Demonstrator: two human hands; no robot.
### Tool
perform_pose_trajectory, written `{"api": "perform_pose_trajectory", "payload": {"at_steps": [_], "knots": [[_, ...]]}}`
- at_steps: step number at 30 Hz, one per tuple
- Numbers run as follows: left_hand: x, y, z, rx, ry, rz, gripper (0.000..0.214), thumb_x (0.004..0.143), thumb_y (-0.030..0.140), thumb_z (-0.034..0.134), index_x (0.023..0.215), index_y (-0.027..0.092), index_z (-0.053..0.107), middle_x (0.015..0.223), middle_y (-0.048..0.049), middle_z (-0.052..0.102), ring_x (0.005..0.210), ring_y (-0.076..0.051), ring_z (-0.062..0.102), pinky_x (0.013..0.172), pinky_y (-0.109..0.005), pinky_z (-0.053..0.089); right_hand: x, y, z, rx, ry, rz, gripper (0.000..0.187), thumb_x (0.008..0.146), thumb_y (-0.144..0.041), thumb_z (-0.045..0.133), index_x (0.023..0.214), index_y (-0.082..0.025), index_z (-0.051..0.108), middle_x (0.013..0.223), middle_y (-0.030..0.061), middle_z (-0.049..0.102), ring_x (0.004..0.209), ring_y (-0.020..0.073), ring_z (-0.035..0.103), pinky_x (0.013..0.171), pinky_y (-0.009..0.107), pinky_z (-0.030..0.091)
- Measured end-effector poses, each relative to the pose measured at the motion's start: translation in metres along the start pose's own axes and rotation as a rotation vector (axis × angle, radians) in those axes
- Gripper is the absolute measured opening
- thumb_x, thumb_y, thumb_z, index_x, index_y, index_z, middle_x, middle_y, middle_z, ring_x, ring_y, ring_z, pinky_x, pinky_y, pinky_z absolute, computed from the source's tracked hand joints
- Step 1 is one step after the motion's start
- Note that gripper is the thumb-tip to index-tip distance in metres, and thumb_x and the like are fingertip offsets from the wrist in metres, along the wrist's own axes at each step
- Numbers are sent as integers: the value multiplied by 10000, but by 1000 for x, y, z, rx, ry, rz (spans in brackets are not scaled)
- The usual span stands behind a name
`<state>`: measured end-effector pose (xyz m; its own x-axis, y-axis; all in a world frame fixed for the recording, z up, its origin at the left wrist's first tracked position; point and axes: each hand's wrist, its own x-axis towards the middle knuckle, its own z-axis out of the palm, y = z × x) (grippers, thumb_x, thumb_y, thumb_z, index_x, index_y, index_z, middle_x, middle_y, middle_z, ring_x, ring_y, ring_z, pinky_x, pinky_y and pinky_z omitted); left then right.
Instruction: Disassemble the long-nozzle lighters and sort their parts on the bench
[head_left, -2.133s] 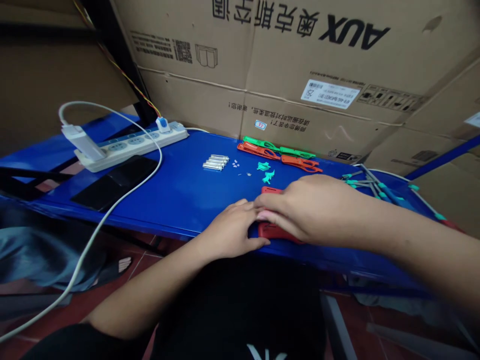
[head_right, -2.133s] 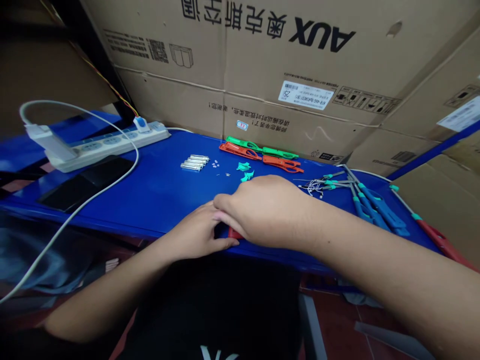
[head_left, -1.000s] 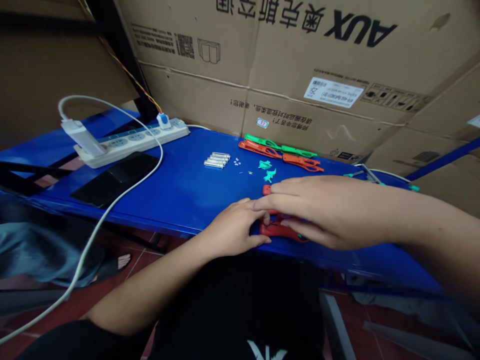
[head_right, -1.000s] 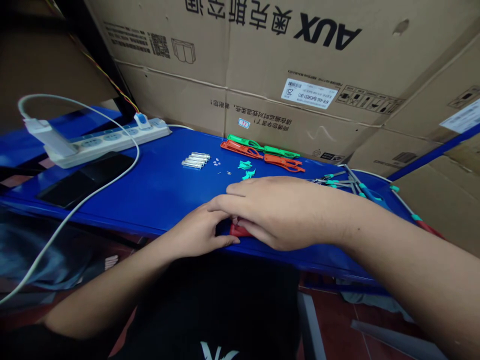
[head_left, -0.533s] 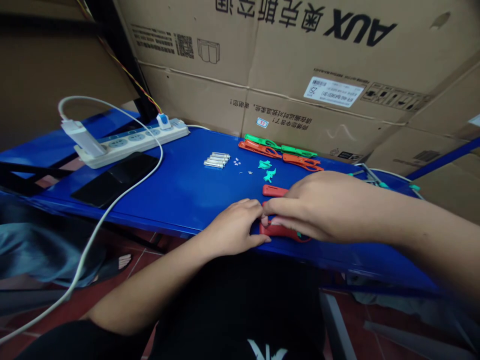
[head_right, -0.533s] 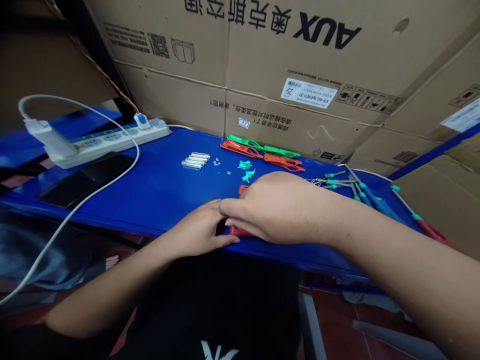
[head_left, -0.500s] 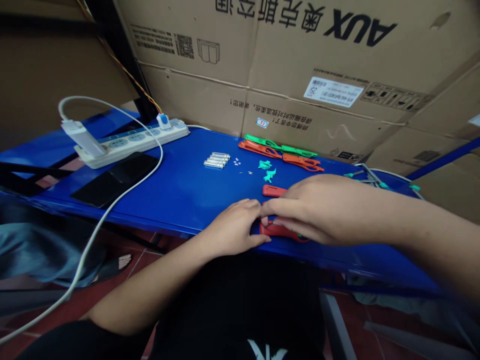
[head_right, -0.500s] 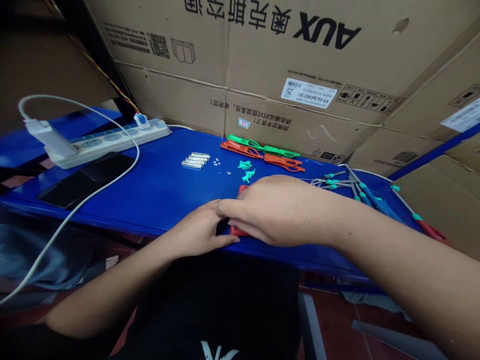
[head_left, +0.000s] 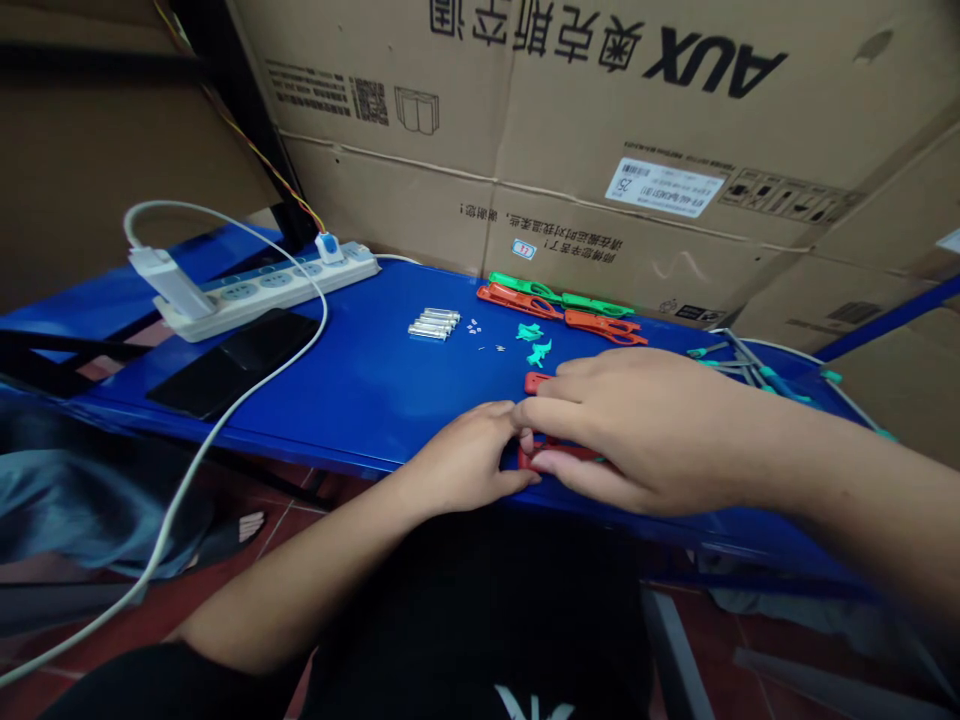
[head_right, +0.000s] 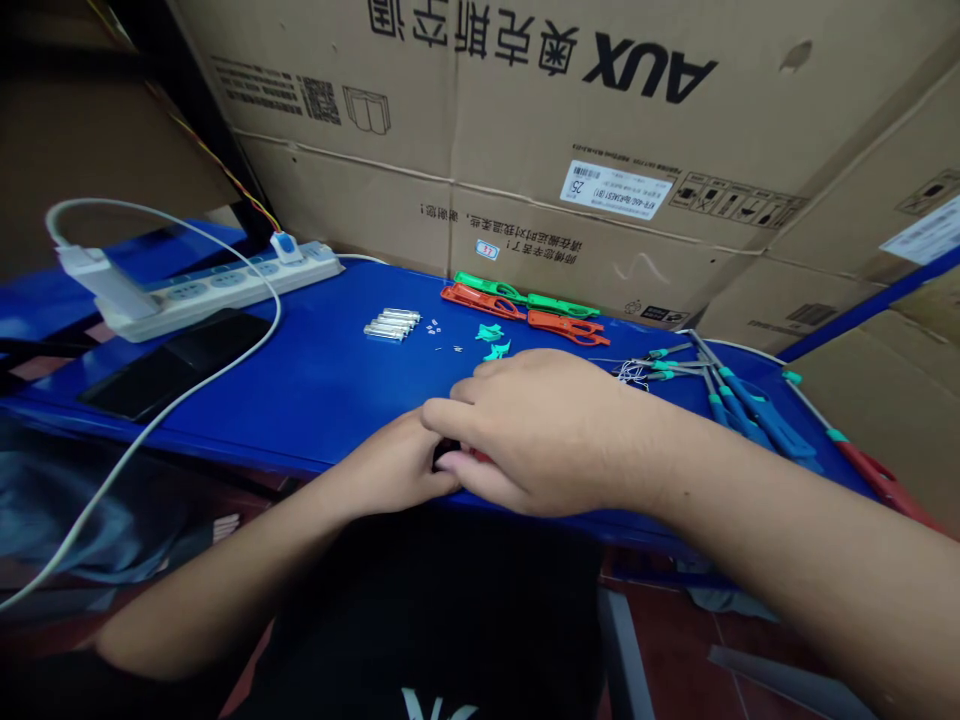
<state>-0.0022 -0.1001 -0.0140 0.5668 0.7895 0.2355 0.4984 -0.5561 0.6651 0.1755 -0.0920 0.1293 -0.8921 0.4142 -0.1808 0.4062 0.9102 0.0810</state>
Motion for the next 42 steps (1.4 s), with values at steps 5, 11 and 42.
{"api": "perform_pose_trajectory", "payload": {"at_steps": [5, 11, 42], "knots": [[1, 0, -1, 46, -32, -4, 202, 809, 305, 694, 960, 194, 618, 995, -62, 653, 998, -259, 622, 924, -401, 499, -1, -3, 2, -23, -14, 8, 243, 993, -300, 434, 1004, -196, 654, 722, 58, 655, 587, 164, 530, 550, 280, 238], [4, 2, -3, 17, -59, -2, 205, 793, 283, 695, 969, 207, 623, 1023, -55, 665, 1021, -249, 619, 934, -386, 499, -1, 0, 5, -25, -3, 41, 246, 982, -318, 456, 968, -194, 669, 731, 67, 665, 646, 188, 567, 581, 286, 288], [22, 10, -23, 115, -264, -22, 303, 736, 337, 800, 939, 184, 635, 934, -24, 662, 824, -201, 621, 735, -302, 470, -11, 15, 11, -31, 53, -78, 150, 925, -190, 546, 1054, -189, 622, 870, 45, 634, 704, 170, 531, 557, 285, 284]]}}
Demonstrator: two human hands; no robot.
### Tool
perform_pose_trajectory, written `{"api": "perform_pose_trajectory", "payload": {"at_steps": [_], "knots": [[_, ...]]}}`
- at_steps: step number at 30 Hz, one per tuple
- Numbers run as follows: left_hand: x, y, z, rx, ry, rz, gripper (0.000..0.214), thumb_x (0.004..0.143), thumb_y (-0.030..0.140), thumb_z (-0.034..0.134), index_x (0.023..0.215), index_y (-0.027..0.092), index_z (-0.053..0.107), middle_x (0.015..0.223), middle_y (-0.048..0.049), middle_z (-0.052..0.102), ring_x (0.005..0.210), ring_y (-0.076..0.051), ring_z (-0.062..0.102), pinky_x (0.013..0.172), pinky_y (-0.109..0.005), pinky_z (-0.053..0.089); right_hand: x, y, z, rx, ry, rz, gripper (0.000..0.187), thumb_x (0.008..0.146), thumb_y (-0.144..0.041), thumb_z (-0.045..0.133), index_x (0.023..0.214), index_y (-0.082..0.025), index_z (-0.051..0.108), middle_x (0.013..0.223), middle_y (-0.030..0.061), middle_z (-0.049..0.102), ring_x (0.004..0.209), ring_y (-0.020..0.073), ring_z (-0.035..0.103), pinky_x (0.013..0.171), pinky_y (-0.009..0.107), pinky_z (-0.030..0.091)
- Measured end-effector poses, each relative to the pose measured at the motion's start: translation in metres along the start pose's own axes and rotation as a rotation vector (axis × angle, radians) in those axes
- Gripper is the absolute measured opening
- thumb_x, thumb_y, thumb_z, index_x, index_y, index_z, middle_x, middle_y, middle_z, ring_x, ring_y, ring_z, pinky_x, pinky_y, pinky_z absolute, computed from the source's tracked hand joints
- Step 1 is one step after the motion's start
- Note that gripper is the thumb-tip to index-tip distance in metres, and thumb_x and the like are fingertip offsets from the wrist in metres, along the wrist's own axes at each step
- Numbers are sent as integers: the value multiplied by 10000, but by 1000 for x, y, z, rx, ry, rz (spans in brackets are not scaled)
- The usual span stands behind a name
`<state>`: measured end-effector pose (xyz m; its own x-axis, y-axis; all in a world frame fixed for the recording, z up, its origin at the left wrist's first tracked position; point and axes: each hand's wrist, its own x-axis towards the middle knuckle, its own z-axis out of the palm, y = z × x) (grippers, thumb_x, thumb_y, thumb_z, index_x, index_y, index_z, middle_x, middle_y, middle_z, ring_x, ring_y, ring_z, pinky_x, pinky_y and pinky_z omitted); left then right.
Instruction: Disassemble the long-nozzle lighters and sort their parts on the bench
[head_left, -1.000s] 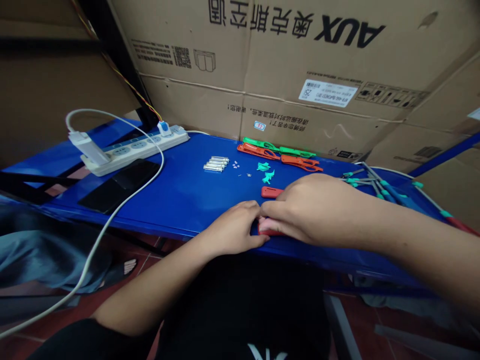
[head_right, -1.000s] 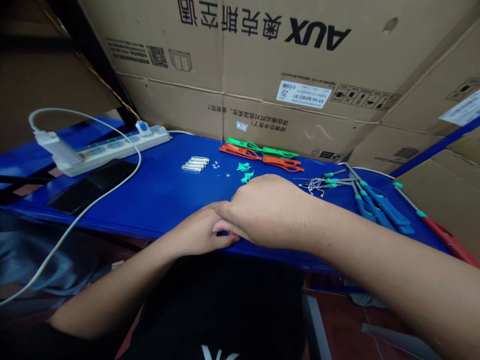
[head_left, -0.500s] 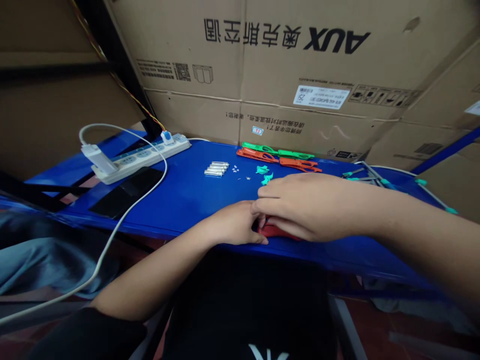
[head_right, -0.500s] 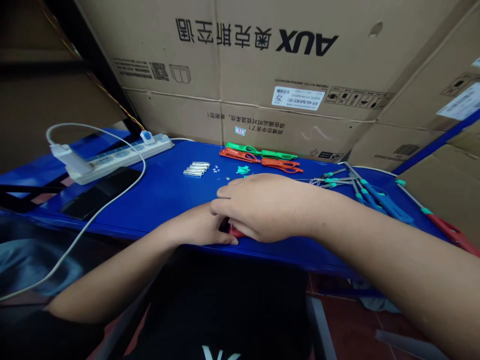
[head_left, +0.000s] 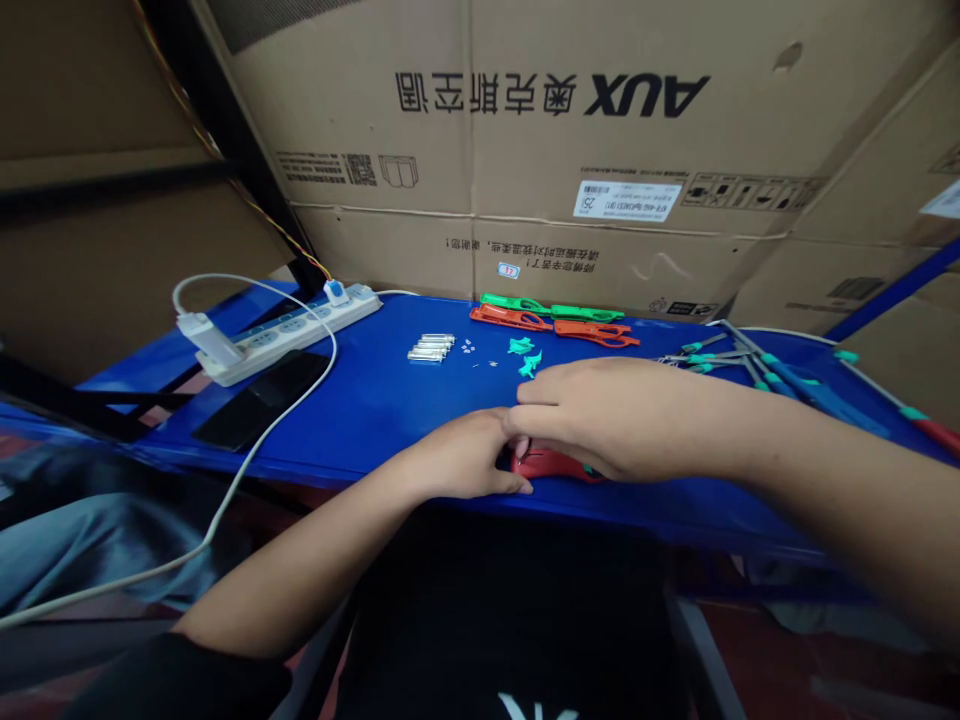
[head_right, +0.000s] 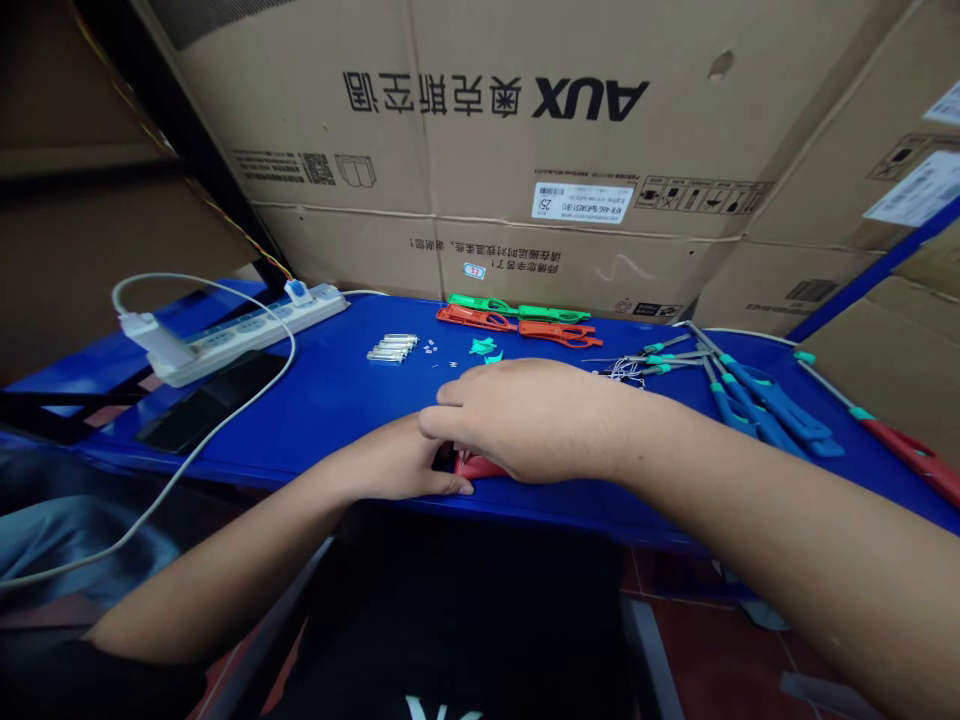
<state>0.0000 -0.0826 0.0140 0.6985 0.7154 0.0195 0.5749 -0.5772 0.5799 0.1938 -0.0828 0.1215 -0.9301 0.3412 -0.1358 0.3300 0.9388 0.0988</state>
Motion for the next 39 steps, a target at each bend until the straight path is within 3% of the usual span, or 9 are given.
{"api": "perform_pose_trajectory", "payload": {"at_steps": [5, 10, 14, 19, 23, 27, 31, 35, 39], "knots": [[-4, 3, -1, -20, 45, 8, 224, 813, 336, 750, 914, 178, 626, 942, -32, 654, 898, -201, 618, 816, -312, 470, -13, 6, 12, 37, 119, -15, 244, 894, -161, 580, 1133, -157, 629, 1049, 95, 631, 879, 202, 560, 700, 313, 408], [-5, 1, -1, -71, 33, 8, 33, 885, 203, 657, 879, 173, 667, 935, -28, 653, 857, -155, 610, 790, -273, 459, -33, 26, 13, 166, 220, 28, 247, 954, -199, 494, 1148, -175, 645, 1047, 100, 650, 926, 208, 590, 755, 328, 466], [-5, 0, 0, -60, 40, 17, 67, 910, 205, 627, 875, 165, 667, 936, -36, 623, 820, -139, 593, 767, -257, 461, -48, 67, 26, 236, 587, 179, 216, 923, -261, 550, 1101, -226, 667, 1007, 75, 672, 898, 218, 623, 789, 356, 493], [-2, 4, -10, 5, 70, 84, 67, 924, 155, 581, 877, 158, 629, 924, -44, 626, 860, -151, 595, 811, -269, 466, -42, 111, 72, 386, 1020, 471, 182, 891, -287, 590, 1039, -227, 676, 982, 65, 666, 868, 226, 635, 729, 364, 514], [2, 1, -21, 87, 19, 125, 91, 902, 88, 560, 886, 158, 616, 902, -35, 638, 845, -154, 599, 787, -266, 461, -37, 121, 100, 382, 990, 511, 166, 882, -291, 601, 1013, -222, 677, 939, 54, 664, 806, 208, 620, 702, 354, 502], [3, -2, -18, 103, -71, 155, 90, 903, 91, 559, 882, 160, 613, 942, -37, 641, 852, -152, 607, 788, -263, 471, -30, 115, 112, 426, 927, 452, 174, 898, -293, 600, 1040, -218, 666, 976, 59, 670, 812, 202, 624, 715, 352, 500], [-1, -3, -10, 149, -30, 210, 57, 954, 156, 540, 944, 168, 596, 958, -38, 640, 880, -153, 605, 817, -262, 477, -10, 101, 121, 574, 956, 420, 182, 916, -300, 586, 1071, -227, 648, 1051, 66, 671, 901, 214, 640, 778, 374, 517], [-3, -4, -8, 413, 15, 264, 151, 1006, 272, 485, 996, 162, 587, 967, -69, 634, 895, -190, 593, 837, -314, 484, 10, 91, 129, 640, 972, 418, 166, 909, -279, 583, 1056, -225, 639, 1025, 62, 664, 845, 202, 635, 752, 379, 529], [1, -3, -9, 691, -47, 311, 209, 1025, 255, 393, 968, 165, 573, 961, -87, 632, 850, -215, 580, 807, -355, 477, 14, 90, 134, 669, 997, 418, 162, 904, -266, 577, 1052, -228, 629, 1018, 59, 666, 861, 206, 640, 766, 388, 539]]}}
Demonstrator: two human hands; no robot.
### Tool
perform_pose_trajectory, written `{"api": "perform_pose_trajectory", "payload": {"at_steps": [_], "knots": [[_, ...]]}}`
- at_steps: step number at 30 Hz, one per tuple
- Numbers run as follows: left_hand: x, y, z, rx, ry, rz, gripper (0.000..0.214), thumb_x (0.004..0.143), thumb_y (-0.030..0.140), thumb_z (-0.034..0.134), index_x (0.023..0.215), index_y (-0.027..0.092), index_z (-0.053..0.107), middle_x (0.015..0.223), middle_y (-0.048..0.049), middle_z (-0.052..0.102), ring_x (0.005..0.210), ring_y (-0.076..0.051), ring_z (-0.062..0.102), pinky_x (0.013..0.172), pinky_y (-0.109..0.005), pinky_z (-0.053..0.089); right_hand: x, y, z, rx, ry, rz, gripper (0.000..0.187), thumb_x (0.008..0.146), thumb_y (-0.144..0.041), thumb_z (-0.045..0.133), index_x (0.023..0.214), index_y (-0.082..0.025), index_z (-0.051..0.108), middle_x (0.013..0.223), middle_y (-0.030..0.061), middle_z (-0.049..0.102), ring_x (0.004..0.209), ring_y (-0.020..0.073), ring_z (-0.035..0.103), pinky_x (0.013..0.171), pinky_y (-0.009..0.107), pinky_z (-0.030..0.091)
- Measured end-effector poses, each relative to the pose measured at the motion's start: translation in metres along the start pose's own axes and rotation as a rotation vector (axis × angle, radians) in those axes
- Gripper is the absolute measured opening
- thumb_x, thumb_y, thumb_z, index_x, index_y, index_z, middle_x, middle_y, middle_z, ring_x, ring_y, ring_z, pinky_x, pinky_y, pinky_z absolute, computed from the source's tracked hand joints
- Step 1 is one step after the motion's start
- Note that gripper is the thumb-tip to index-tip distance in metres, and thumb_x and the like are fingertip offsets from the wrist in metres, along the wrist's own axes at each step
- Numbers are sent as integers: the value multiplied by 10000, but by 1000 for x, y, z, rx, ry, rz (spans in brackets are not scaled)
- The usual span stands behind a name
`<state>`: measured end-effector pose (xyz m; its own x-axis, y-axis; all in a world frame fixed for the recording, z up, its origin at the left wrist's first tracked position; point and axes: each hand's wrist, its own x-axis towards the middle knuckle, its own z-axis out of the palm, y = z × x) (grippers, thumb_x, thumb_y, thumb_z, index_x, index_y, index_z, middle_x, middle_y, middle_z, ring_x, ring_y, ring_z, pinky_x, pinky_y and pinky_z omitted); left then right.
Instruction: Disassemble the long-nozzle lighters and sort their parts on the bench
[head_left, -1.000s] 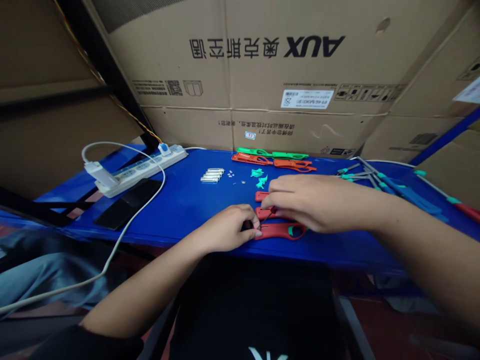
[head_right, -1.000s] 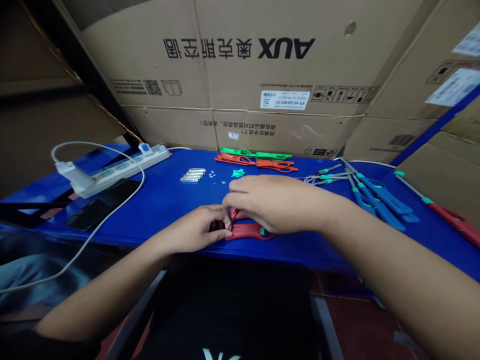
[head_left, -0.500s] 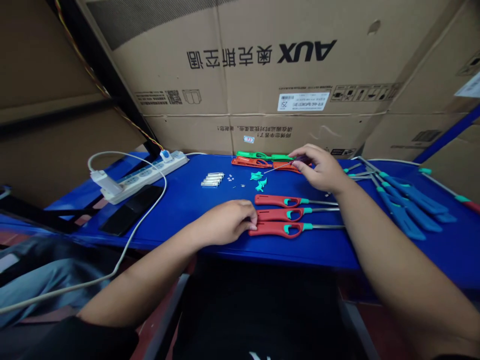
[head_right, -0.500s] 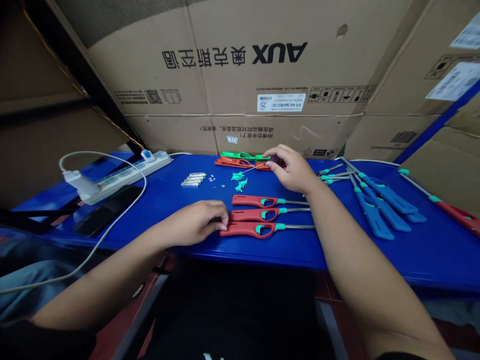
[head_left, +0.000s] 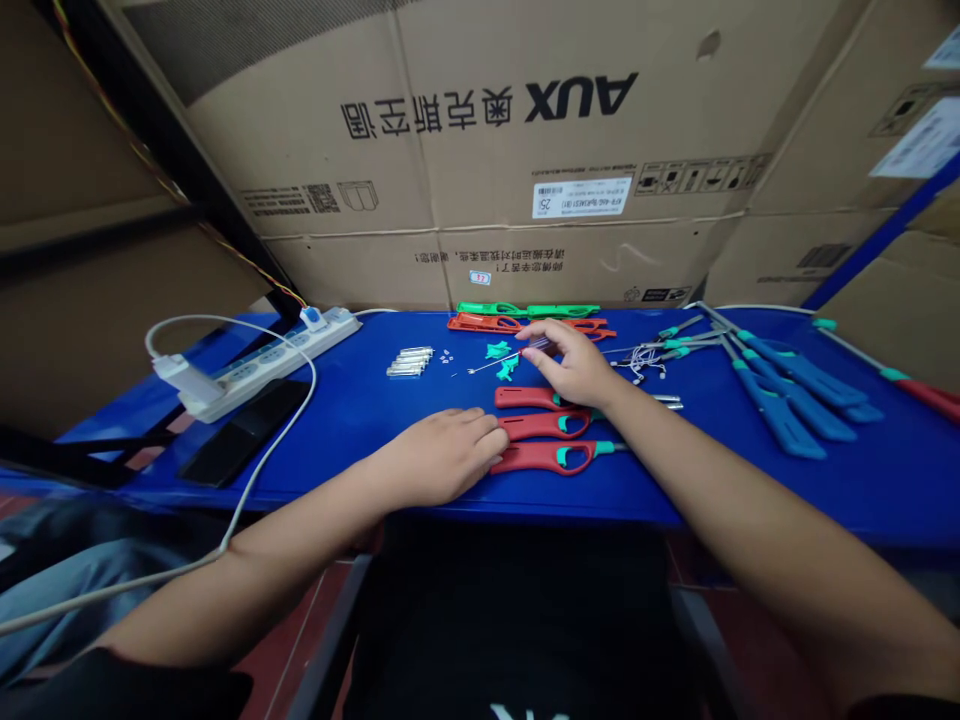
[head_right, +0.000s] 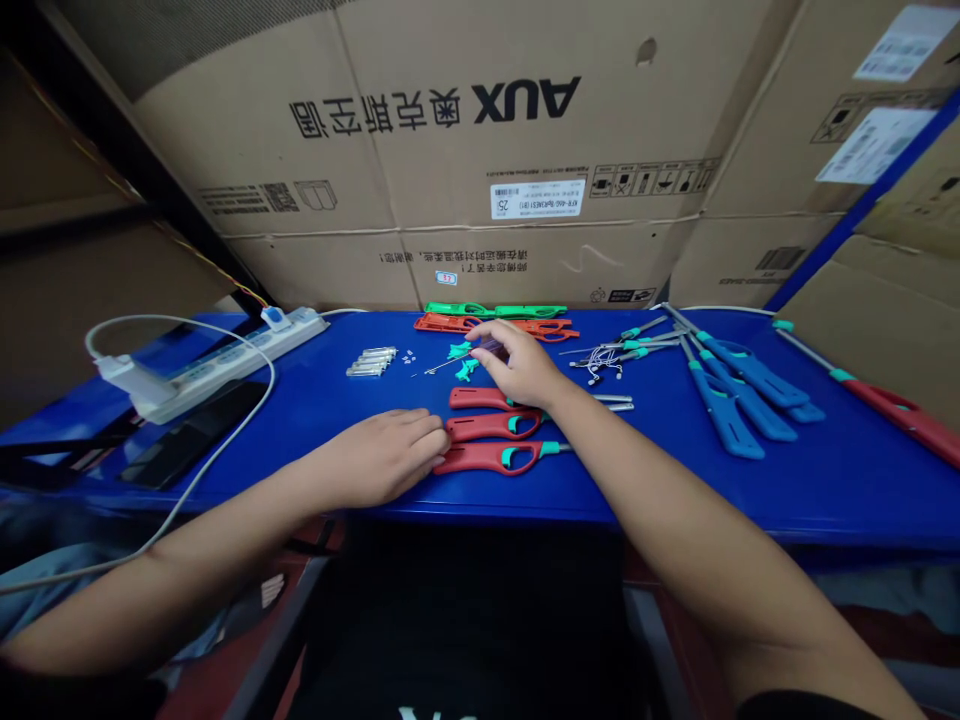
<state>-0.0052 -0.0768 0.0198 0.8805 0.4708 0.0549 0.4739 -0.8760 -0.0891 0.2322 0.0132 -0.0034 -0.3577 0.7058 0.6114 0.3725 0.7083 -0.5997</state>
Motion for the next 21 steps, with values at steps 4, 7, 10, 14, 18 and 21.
{"api": "perform_pose_trajectory", "payload": {"at_steps": [4, 7, 10, 14, 18, 21], "knots": [[7, -2, -4, 55, -78, 49, 143, 995, 185, 425, 969, 162, 564, 1003, -97, 654, 862, -214, 591, 801, -339, 473, -1, 3, -1, 30, 37, 20, 178, 904, -283, 584, 1070, -232, 624, 1031, 62, 677, 901, 222, 651, 791, 404, 545], [11, -2, -6, 97, -108, 41, 147, 994, 181, 427, 958, 151, 567, 997, -110, 665, 844, -220, 602, 777, -343, 471, -2, 5, 1, 37, 40, 36, 193, 908, -298, 583, 1085, -234, 620, 1034, 63, 680, 898, 224, 653, 797, 411, 549], [13, -3, -7, 155, -103, 32, 170, 1007, 211, 420, 953, 150, 569, 973, -112, 668, 831, -226, 607, 736, -344, 465, -3, 8, 4, 43, 28, 34, 195, 903, -297, 582, 1085, -239, 619, 1021, 56, 680, 869, 215, 653, 784, 404, 556], [14, -5, -6, 225, -96, 18, 244, 1015, 319, 418, 951, 148, 580, 944, -121, 667, 817, -248, 617, 660, -347, 452, -3, 11, 7, 47, 20, 35, 195, 898, -301, 583, 1077, -236, 621, 1015, 55, 685, 856, 213, 655, 776, 401, 559], [18, -5, -7, 246, -119, 95, 141, 953, 222, 498, 948, 138, 612, 889, -115, 683, 777, -261, 636, 591, -337, 438, -3, 11, 7, 50, 16, 35, 210, 892, -299, 585, 1086, -229, 621, 1029, 58, 689, 864, 211, 654, 791, 398, 555], [23, 0, -7, 224, -136, 114, 127, 917, 204, 542, 910, 123, 641, 815, -121, 694, 719, -250, 647, 572, -324, 432, -3, 10, 7, 50, 14, 37, 222, 890, -301, 588, 1095, -223, 620, 1024, 59, 690, 850, 208, 653, 787, 397, 552]]}}
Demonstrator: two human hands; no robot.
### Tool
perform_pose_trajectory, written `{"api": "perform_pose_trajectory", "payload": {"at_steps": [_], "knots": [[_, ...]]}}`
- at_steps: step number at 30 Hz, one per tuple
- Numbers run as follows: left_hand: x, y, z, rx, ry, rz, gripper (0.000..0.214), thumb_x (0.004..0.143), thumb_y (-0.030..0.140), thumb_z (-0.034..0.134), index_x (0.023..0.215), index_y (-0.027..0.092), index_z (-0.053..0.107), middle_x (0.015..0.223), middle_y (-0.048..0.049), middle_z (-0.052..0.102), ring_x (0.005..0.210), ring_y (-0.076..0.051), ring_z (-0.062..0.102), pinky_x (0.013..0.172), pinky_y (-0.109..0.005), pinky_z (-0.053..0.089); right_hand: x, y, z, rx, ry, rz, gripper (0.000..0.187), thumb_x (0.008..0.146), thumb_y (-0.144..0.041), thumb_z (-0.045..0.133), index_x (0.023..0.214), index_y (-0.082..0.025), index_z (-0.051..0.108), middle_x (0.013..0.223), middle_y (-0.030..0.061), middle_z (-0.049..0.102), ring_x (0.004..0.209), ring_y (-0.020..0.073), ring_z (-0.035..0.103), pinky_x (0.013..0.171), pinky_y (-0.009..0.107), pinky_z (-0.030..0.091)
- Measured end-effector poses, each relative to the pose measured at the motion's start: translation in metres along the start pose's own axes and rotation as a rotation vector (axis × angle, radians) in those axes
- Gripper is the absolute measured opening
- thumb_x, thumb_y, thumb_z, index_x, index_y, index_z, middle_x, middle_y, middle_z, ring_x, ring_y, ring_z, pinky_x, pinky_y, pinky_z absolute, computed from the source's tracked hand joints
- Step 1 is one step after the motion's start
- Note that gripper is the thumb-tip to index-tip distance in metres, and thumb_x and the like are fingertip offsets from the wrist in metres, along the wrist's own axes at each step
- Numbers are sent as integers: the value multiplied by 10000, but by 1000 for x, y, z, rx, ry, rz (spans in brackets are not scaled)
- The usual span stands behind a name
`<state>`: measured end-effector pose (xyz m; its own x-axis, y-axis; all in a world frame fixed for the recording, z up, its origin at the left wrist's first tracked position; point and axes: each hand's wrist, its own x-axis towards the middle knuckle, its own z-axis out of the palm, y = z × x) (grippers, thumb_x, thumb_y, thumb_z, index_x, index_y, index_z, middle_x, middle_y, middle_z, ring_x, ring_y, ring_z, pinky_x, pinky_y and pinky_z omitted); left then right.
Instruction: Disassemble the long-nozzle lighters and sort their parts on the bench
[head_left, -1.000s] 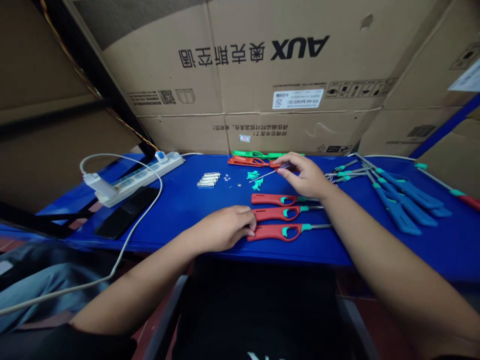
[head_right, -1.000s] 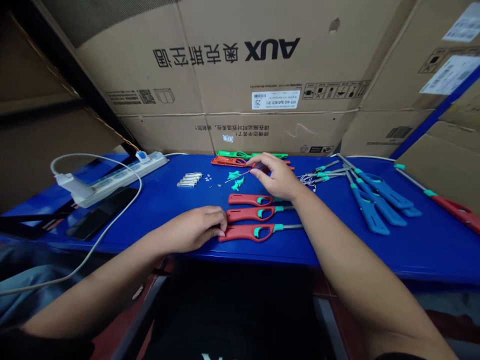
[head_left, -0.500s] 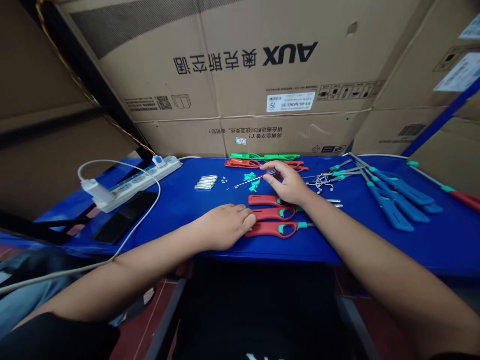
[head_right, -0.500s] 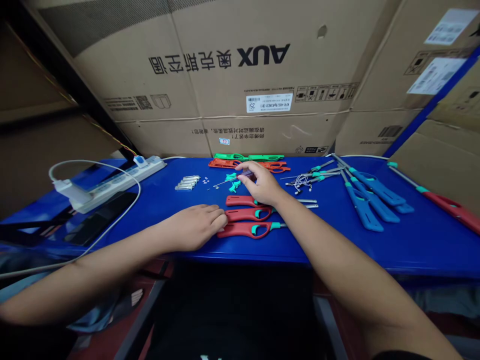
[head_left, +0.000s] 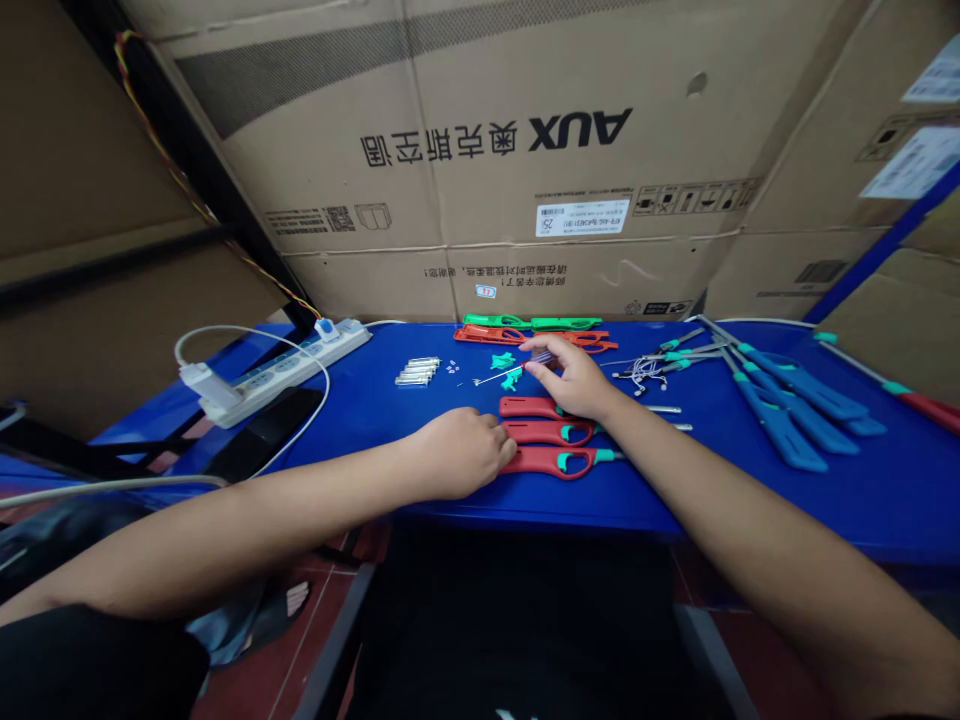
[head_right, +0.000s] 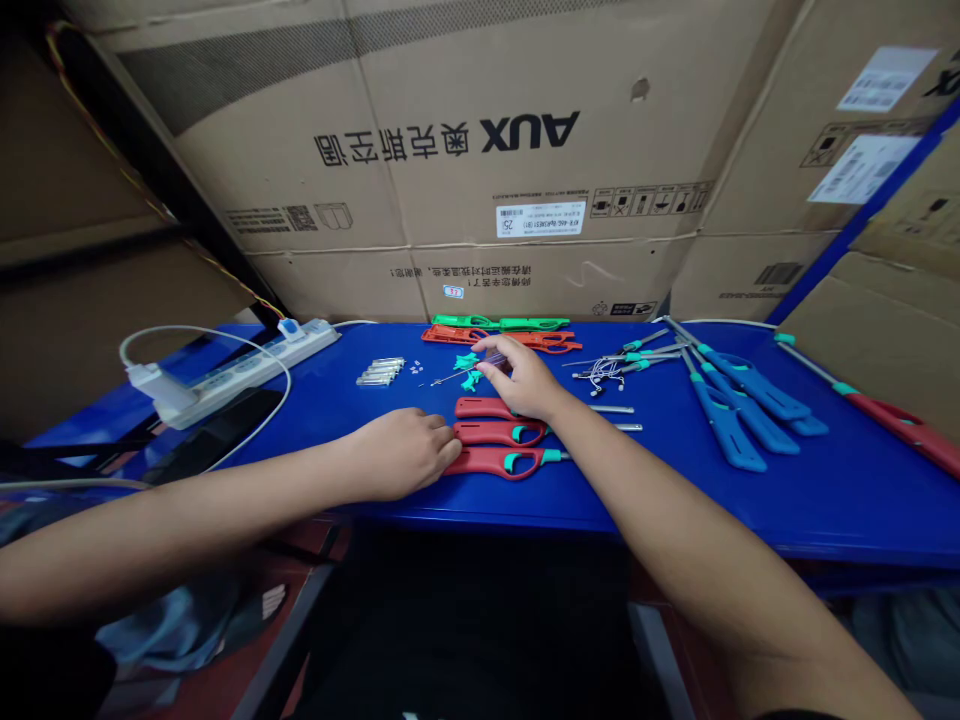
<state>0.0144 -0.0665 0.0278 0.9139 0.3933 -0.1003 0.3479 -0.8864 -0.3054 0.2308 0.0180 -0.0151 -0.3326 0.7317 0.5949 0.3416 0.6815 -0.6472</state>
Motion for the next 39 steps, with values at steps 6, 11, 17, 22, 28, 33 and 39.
{"api": "perform_pose_trajectory", "payload": {"at_steps": [6, 11, 17, 22, 28, 33, 39], "knots": [[-5, -9, -23, -179, -2, -112, 203, 900, 251, 521, 792, 153, 662, 736, -90, 701, 611, -194, 624, 570, -297, 407, 1, -5, -1, -1, 28, 16, 227, 884, -318, 605, 1088, -223, 628, 983, 56, 686, 830, 207, 647, 772, 392, 548], [-16, -82, -74, -323, 104, -433, 259, 894, 271, 472, 788, 160, 680, 710, -14, 685, 596, -116, 549, 584, -239, 361, 4, -6, -10, 1, 132, 48, 247, 889, -341, 600, 1103, -220, 623, 1000, 61, 670, 849, 206, 634, 800, 393, 535], [11, -145, -36, -547, 182, -555, 164, 750, 215, 619, 809, 140, 752, 728, -15, 717, 671, -117, 608, 638, -211, 402, 7, -8, -24, -20, 228, 71, 261, 890, -386, 587, 1088, -217, 606, 949, 55, 663, 833, 205, 629, 772, 373, 532], [17, -133, 26, -627, 218, -501, 160, 777, 236, 640, 850, 153, 757, 852, -42, 751, 752, -123, 660, 700, -203, 461, 8, -8, -27, -12, 236, 72, 267, 882, -384, 601, 1094, -222, 610, 954, 46, 662, 825, 196, 625, 769, 362, 533], [-3, -134, 46, -681, 214, -515, 200, 820, 254, 609, 890, 162, 772, 900, -59, 757, 777, -140, 663, 727, -227, 466, 6, -8, -29, 17, 204, 97, 260, 872, -358, 619, 1098, -231, 612, 938, 38, 663, 812, 201, 630, 760, 369, 531], [-10, -139, 46, -664, 144, -482, 172, 782, 284, 653, 831, 179, 780, 835, -26, 751, 738, -128, 635, 697, -215, 420, 5, -9, -30, -8, 187, 97, 252, 878, -355, 635, 1105, -245, 618, 916, 30, 663, 788, 202, 628, 742, 372, 527], [-6, -130, 41, -637, 9, -612, 160, 756, 278, 665, 811, 186, 784, 828, -17, 764, 739, -143, 660, 655, -215, 408, 4, -11, -29, -13, 170, 98, 247, 882, -352, 639, 1105, -250, 612, 940, 35, 663, 791, 203, 631, 744, 382, 541]]}}
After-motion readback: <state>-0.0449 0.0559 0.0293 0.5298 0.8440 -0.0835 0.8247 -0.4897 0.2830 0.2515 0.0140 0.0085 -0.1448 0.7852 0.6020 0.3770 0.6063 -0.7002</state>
